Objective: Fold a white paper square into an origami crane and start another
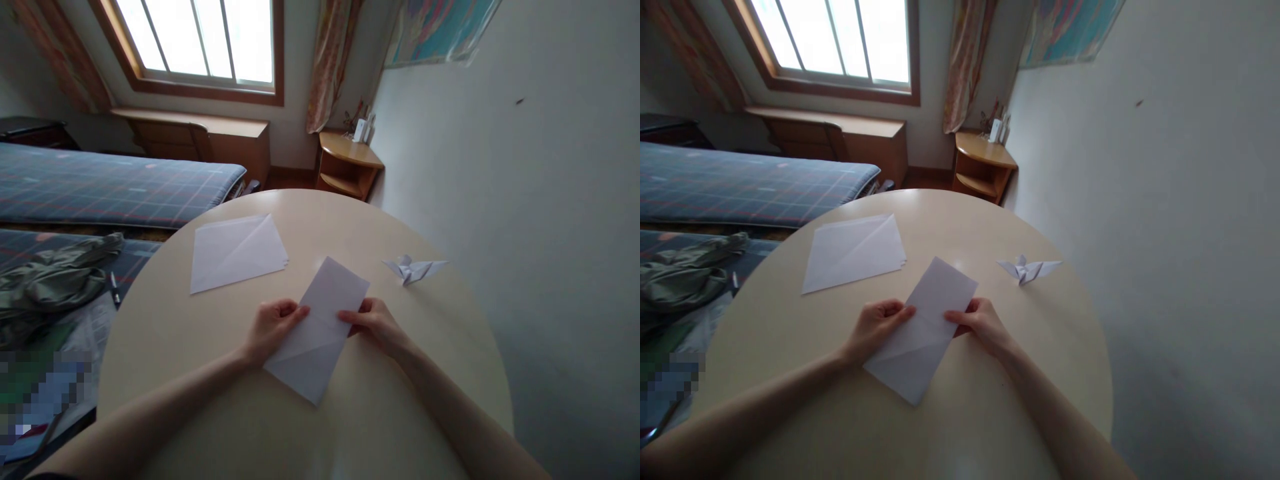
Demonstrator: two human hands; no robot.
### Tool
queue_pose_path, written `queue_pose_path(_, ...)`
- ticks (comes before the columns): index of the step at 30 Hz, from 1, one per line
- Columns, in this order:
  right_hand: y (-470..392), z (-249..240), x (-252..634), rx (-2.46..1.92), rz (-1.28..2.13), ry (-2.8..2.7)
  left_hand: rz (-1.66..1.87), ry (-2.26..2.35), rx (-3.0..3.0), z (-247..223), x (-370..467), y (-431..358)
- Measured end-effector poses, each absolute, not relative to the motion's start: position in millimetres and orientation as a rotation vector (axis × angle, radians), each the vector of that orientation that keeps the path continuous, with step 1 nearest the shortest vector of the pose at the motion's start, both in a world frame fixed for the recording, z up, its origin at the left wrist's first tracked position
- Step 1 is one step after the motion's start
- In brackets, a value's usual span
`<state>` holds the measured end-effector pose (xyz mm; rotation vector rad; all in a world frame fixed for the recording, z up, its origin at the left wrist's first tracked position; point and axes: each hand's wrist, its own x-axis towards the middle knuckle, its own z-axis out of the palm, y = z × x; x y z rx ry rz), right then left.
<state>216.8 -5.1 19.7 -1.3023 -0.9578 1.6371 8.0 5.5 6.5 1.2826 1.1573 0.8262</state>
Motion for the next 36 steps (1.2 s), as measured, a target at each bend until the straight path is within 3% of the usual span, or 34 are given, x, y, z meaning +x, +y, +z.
queue_pose_path(7,-2,19,221,-1.275,1.69,-1.086,0.93,1.194,1.228,4,9,4)
queue_pose_path(36,11,9,229,-1.314,1.36,-0.782,0.835,1.137,1.182,5,15,2)
